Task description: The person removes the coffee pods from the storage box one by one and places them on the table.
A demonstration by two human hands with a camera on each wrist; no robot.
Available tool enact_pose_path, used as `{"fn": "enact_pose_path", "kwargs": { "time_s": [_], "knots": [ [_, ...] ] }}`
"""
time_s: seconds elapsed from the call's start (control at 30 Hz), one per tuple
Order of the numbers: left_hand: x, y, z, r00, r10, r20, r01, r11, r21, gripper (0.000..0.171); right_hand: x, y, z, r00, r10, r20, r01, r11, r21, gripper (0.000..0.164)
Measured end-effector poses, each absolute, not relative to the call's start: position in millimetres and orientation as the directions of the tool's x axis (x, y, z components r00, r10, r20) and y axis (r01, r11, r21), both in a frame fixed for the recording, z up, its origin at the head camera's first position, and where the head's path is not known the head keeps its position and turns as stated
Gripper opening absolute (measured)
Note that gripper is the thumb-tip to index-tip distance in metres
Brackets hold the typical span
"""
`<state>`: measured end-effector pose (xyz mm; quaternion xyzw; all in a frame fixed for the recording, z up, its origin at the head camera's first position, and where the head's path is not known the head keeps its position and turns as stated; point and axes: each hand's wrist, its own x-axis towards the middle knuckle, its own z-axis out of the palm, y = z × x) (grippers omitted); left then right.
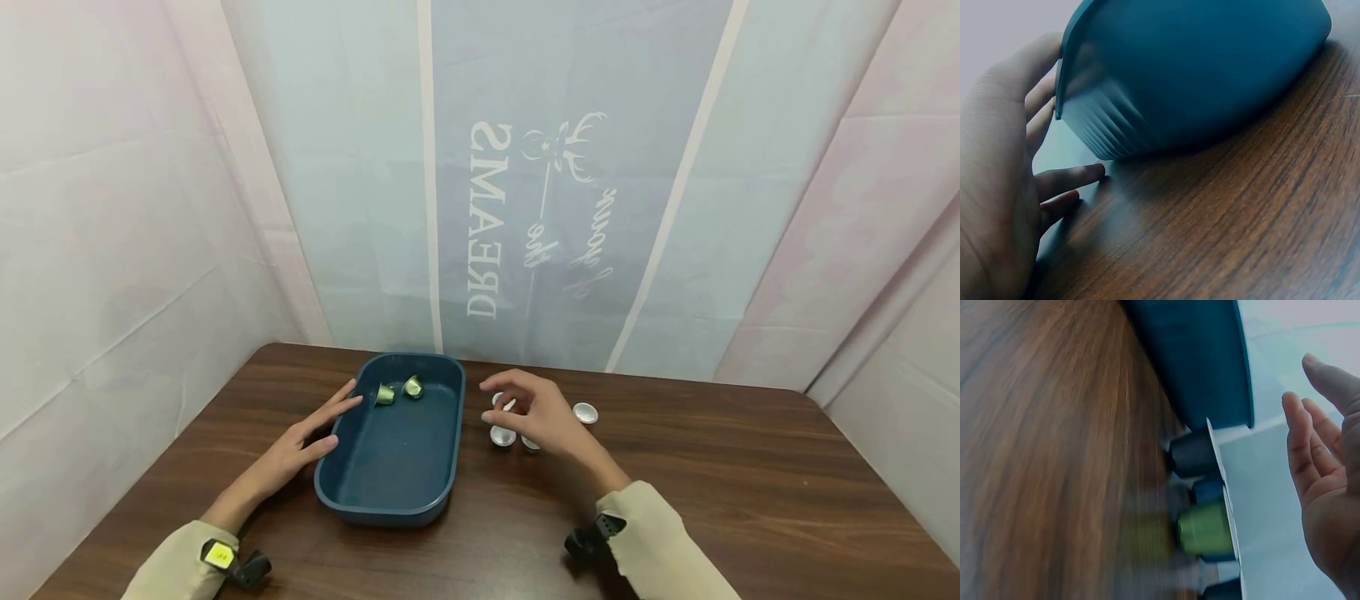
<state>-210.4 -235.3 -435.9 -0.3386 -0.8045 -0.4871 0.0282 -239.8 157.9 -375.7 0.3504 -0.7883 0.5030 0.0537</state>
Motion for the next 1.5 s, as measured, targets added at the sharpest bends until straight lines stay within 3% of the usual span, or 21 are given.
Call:
{"fn": "enact_pose_path", "kwargs": {
  "time_s": [0.27,0.5,1.03,1.5],
  "knots": [
    [-210.4,-235.9,-436.7,-0.774,0.513,0.372,0.568,0.301,0.766,0.054,-230.6,121.9,-347.7,-0.707,-0.565,0.426,-0.624,0.213,-0.752,0.034],
    [-209.3,-234.7,-435.7,-0.774,0.513,0.371,0.565,0.298,0.769,0.055,-254.4,103.2,-367.6,-0.720,-0.579,0.383,-0.588,0.214,-0.780,0.036],
    [-209.5,-237.4,-437.4,-0.785,0.501,0.365,0.556,0.309,0.771,0.053,-281.4,60.8,-373.7,-0.685,-0.639,0.351,-0.619,0.256,-0.743,0.038],
    [-211.0,-234.1,-435.9,-0.773,0.519,0.365,0.563,0.296,0.772,0.053,-292.8,30.2,-369.3,-0.590,-0.742,0.317,-0.712,0.294,-0.638,0.039]
  ]
}}
